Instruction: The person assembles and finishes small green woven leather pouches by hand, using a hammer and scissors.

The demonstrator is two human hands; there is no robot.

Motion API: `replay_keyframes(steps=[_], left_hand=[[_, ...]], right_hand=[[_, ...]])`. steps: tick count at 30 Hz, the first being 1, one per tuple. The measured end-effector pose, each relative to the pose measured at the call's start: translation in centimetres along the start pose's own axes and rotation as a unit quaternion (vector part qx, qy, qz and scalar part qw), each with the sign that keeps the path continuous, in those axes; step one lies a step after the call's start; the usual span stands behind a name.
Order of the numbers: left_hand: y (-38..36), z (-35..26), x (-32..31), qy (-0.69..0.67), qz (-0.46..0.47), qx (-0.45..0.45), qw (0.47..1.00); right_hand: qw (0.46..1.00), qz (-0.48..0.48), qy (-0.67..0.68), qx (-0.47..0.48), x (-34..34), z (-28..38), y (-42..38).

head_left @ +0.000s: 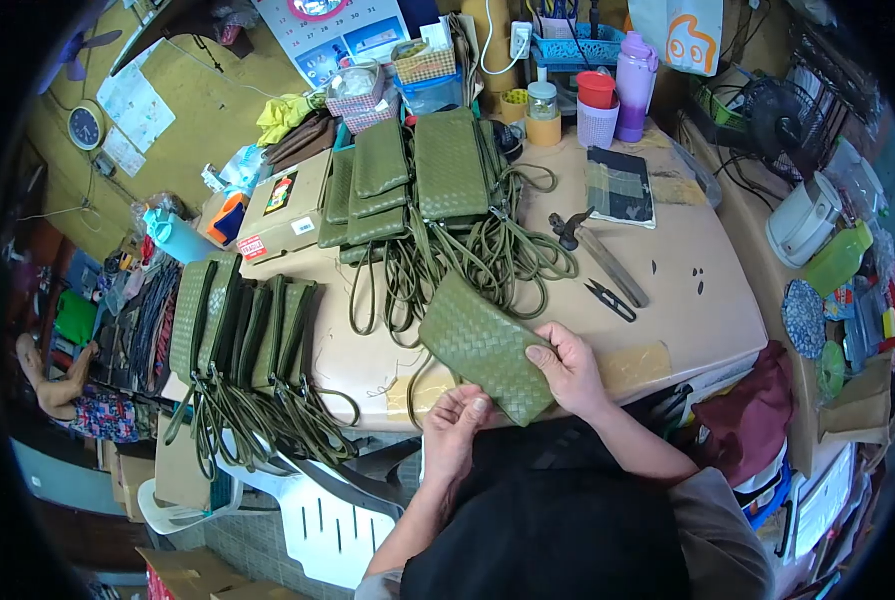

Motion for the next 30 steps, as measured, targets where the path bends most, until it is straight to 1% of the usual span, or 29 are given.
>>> replay_keyframes(steps=[1,2,3,4,5,6,8,9,10,12,13,14,16,17,19,20,22,23,26,28,29,30], left_hand=[[0.0,0.0,0.4,-0.093,-0.042,-0.009,0.995],[0.2,0.1,0.7,-0.091,-0.042,-0.011,0.995],[0.3,1.1,1.1,-0.177,-0.034,0.045,0.983],[0.3,2.2,1.6,-0.261,-0.025,0.103,0.96],[0.2,1.9,1.0,-0.333,0.073,0.111,0.933],[0.0,2.1,0.9,-0.333,0.073,0.112,0.934],[-1.0,-0.1,-1.6,-0.327,0.004,0.149,0.933],[-0.8,0.1,-1.8,-0.355,0.039,0.153,0.922],[-0.7,0.2,-1.8,-0.353,0.038,0.153,0.922],[-0.2,0.3,-1.6,-0.239,-0.001,0.137,0.961],[-0.1,0.3,-1.6,-0.228,0.002,0.135,0.964],[0.0,0.1,-1.7,-0.226,0.002,0.135,0.965],[0.1,-0.7,-1.5,-0.232,-0.019,0.085,0.969],[0.2,-0.7,-1.5,-0.23,-0.018,0.085,0.969],[0.2,-0.2,-1.4,-0.261,-0.001,0.097,0.96],[0.0,-0.2,-1.5,-0.261,-0.001,0.097,0.96],[-0.5,-0.3,-1.9,-0.239,0.005,0.071,0.969],[-0.2,0.2,-1.5,-0.199,-0.005,0.066,0.978],[0.0,-0.3,-1.8,-0.193,0.005,0.075,0.978],[-0.1,-0.5,-2.0,-0.2,-0.002,0.066,0.978],[-0.2,-0.5,-2.0,-0.201,-0.001,0.061,0.978],[-0.2,-0.3,-2.0,-0.204,-0.002,0.058,0.977]], right_hand=[[0.999,-0.014,0.052,0.0,-0.1,-0.1,-0.1],[0.994,-0.027,0.105,0.001,-0.1,0.0,-0.1],[0.994,-0.026,0.106,0.003,-0.1,0.3,-0.1],[0.997,-0.016,0.067,0.015,-0.1,1.0,-0.2],[0.999,-0.007,0.029,0.027,-0.2,1.7,-0.4],[0.999,-0.009,0.029,0.026,-0.2,2.1,-0.6],[0.995,0.05,-0.063,0.053,-1.1,2.8,-1.0],[0.99,0.053,-0.096,0.084,-1.4,2.6,-1.2],[0.991,0.053,-0.094,0.084,-1.5,2.9,-1.3],[0.958,0.054,-0.207,0.191,-1.9,5.1,-1.7],[0.954,0.049,-0.223,0.196,-2.1,5.5,-1.8],[0.954,0.048,-0.221,0.196,-2.2,6.0,-1.8],[0.973,-0.006,-0.132,0.19,-1.7,7.0,-1.8],[0.973,-0.007,-0.131,0.19,-1.5,6.8,-2.0],[0.984,-0.019,-0.086,0.152,-0.9,5.5,-2.4],[0.984,-0.019,-0.086,0.152,-0.9,5.2,-2.4],[0.968,-0.025,-0.142,0.205,-1.0,5.4,-2.8],[0.969,-0.027,-0.142,0.203,-0.9,5.5,-2.9],[0.961,-0.012,-0.178,0.213,-1.4,6.2,-2.9],[0.987,-0.034,-0.044,0.151,-1.0,5.7,-2.8],[0.987,-0.034,-0.044,0.151,-0.9,5.4,-2.9],[0.992,-0.023,-0.018,0.122,-0.8,4.3,-2.9]])
Point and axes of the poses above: each hand's wrist, its own y-axis towards the middle knuckle, its own x-axis out of the back of the hand, z = x × y, the point moved 6 cm from there along y, towards the middle knuckle, and after that the axes turned 2 degrees about -z, right-handed, at the moved point
